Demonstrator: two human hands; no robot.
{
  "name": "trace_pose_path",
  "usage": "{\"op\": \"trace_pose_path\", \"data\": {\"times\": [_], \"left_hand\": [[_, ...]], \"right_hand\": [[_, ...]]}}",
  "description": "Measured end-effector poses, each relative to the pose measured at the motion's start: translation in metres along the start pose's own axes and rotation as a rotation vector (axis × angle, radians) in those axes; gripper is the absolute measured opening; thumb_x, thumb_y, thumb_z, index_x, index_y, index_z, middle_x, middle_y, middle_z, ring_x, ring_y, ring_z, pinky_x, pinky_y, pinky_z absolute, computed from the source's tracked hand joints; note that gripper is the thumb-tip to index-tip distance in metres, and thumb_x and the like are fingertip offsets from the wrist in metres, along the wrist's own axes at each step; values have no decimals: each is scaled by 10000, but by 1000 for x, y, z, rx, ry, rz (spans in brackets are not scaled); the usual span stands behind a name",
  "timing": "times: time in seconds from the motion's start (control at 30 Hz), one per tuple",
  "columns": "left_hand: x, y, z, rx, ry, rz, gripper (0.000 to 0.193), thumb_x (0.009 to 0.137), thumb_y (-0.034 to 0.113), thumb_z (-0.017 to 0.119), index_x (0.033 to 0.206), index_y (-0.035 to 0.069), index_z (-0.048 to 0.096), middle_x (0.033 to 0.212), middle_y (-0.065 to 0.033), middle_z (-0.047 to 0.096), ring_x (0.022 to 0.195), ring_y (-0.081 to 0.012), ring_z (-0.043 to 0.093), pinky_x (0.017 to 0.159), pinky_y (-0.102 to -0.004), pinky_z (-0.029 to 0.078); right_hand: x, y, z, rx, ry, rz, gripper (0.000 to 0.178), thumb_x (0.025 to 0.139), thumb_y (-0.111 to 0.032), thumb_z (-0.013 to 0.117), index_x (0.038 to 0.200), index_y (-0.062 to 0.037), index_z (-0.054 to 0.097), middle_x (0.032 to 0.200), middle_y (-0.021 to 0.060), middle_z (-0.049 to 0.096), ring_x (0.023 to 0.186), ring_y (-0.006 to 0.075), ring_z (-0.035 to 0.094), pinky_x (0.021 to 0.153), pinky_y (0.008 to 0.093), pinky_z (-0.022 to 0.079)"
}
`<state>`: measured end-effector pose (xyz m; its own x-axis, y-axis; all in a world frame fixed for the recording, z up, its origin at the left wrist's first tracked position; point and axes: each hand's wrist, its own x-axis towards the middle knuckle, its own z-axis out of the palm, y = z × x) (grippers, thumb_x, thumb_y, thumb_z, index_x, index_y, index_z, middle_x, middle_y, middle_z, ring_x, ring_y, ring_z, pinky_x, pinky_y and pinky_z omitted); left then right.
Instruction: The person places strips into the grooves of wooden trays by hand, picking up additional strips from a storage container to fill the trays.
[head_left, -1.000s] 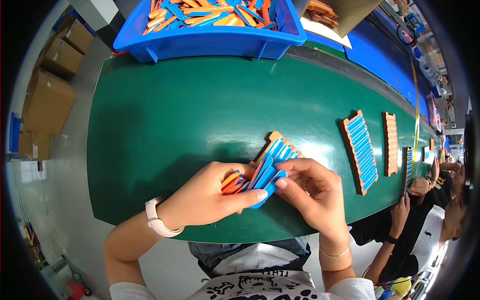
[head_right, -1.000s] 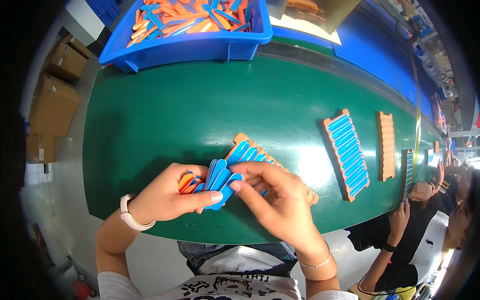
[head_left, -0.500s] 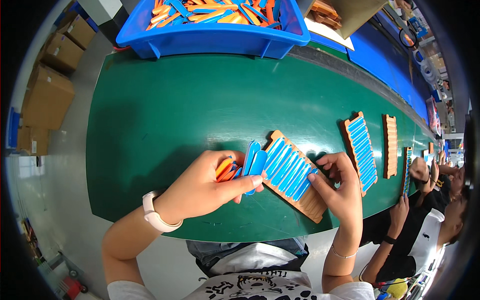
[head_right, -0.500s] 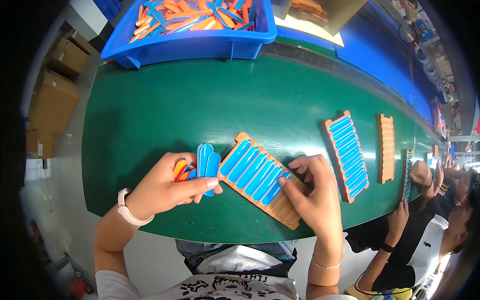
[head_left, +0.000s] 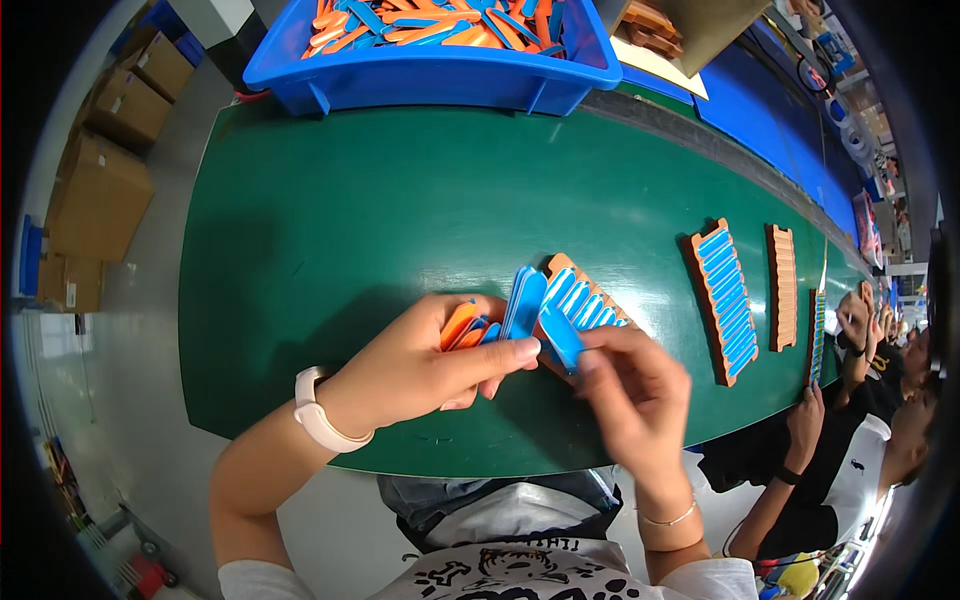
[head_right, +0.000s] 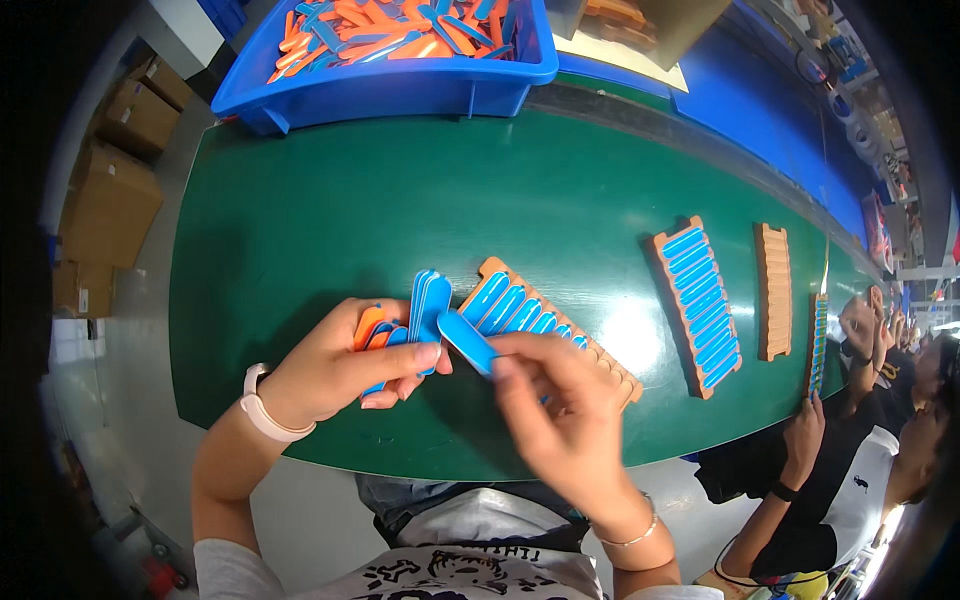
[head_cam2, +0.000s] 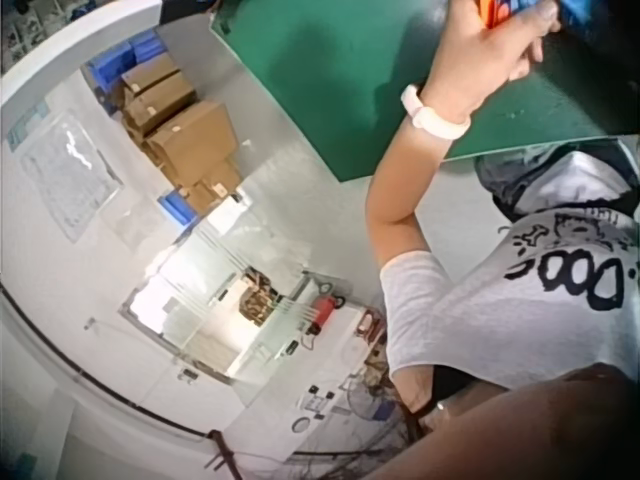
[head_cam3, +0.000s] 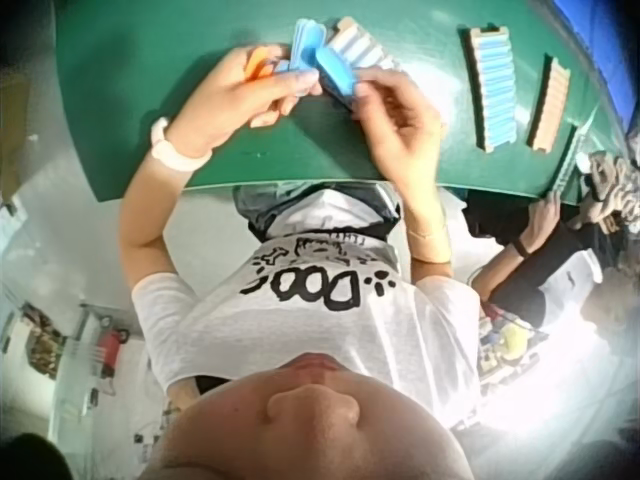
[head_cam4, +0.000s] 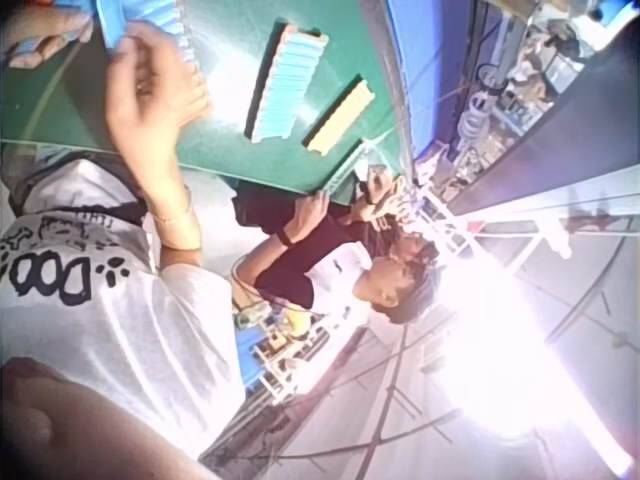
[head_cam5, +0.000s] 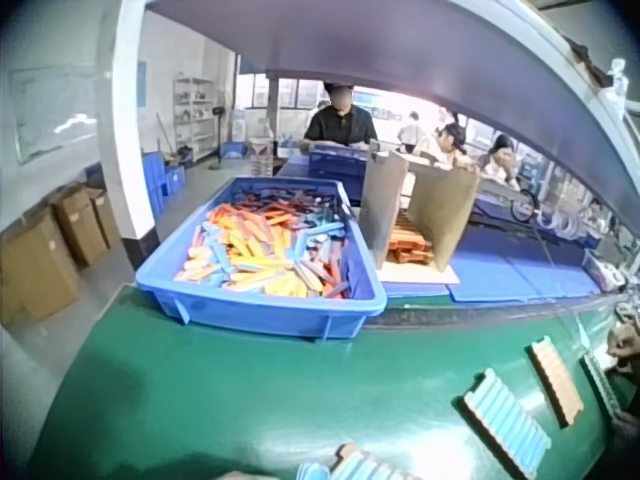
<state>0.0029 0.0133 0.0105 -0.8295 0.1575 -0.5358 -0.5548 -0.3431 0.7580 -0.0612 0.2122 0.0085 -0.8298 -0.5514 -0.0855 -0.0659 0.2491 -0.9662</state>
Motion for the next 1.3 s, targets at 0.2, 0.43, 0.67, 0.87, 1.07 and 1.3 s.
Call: {"op": "trace_pose_path", "data": {"times": [0.2,0.43,0.67,0.87,1.07,1.3], "left_hand": [[-3,2,0,-27,34,61,311,863,128,619,1095,-76,583,744,-73,589,538,-43,450,444,-197,333],[0,-5,-1,163,63,122,262,877,263,644,957,15,625,801,-15,644,585,-62,525,542,-217,433],[0,-1,1,116,92,71,283,845,193,690,994,-30,601,824,-83,651,588,-52,504,488,-190,401],[1,-1,4,131,94,58,281,819,196,718,959,-24,614,784,-70,650,582,-54,514,515,-197,419],[0,-3,5,212,7,103,315,812,268,743,941,-2,646,778,-12,630,647,-55,544,588,-215,450],[-1,-2,2,244,50,88,294,787,207,752,945,-21,652,763,-38,651,634,-76,562,568,-213,465]], "right_hand": [[14,0,-79,-121,-23,180,68,894,-12,574,936,18,618,866,19,588,778,67,543,651,200,434],[18,24,-84,-291,19,170,151,777,-66,731,854,2,620,724,-15,571,628,49,523,524,207,425],[11,25,-65,-454,121,132,174,756,-57,737,814,-4,581,732,10,547,635,68,475,539,215,395],[1,21,-51,-642,264,-205,218,740,-45,738,833,14,550,773,51,491,618,122,431,555,245,386],[5,-3,-14,-164,-10,-225,321,769,-75,743,1042,28,608,850,70,636,712,85,550,580,219,405],[13,-6,-30,51,131,37,159,824,-20,684,976,-3,641,806,3,634,688,38,565,621,174,421]]}}
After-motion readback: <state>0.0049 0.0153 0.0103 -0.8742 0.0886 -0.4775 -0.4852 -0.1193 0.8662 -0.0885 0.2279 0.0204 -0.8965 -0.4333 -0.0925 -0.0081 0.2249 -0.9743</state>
